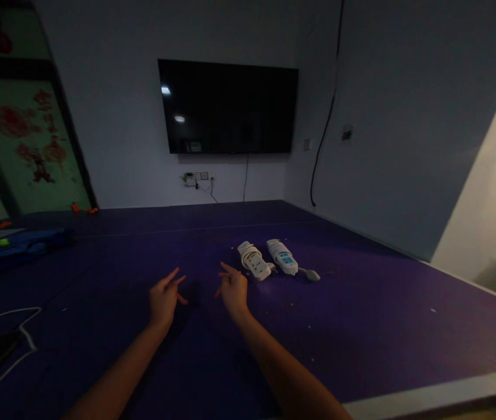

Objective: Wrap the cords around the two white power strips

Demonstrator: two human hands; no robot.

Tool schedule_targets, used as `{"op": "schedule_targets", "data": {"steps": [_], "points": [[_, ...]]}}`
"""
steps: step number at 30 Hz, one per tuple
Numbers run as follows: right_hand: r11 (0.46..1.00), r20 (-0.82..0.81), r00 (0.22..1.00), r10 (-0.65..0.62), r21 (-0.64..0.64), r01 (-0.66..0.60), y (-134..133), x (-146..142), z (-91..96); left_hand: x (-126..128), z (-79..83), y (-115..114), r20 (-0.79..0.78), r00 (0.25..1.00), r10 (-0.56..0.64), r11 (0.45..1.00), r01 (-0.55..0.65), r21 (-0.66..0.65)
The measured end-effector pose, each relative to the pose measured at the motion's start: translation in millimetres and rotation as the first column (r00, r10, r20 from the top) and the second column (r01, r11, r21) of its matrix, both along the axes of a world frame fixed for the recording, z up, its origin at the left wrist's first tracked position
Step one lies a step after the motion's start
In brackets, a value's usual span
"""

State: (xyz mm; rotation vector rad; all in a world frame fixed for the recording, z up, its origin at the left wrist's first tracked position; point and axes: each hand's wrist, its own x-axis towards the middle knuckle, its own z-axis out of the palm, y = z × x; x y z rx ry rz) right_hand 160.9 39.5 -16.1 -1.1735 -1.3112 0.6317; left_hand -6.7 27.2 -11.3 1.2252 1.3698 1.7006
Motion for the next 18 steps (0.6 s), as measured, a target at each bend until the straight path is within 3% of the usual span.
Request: {"op": "schedule_targets", "data": {"steps": [6,9,15,18], "points": [[0.990,0.135,0.989,-0.065,0.131,0.047,4,0,-4.5,-1,0.5,-1,-0.057,0.996,0.070,0.995,-0.065,0.076],[0.975,0.161,0.986,-0.043,0.221,0.006,4,0,-5.1,1,-1.7,2,-0.088,0.992,0.090,0.983,-0.075,0.168],[0.992,0.355,0.935,-0.002,0.115,-0.042,-4,-1,-1.5,0,-5.9,3,-0.173,0.983,0.068,0.972,-0.026,0.235],[0.990,0.462,0.886,-0.041,0.137,-0.026,-10,-1,2.4,1,-5.0,2,-0.158,0.987,0.029,0.971,0.010,0.238]]}}
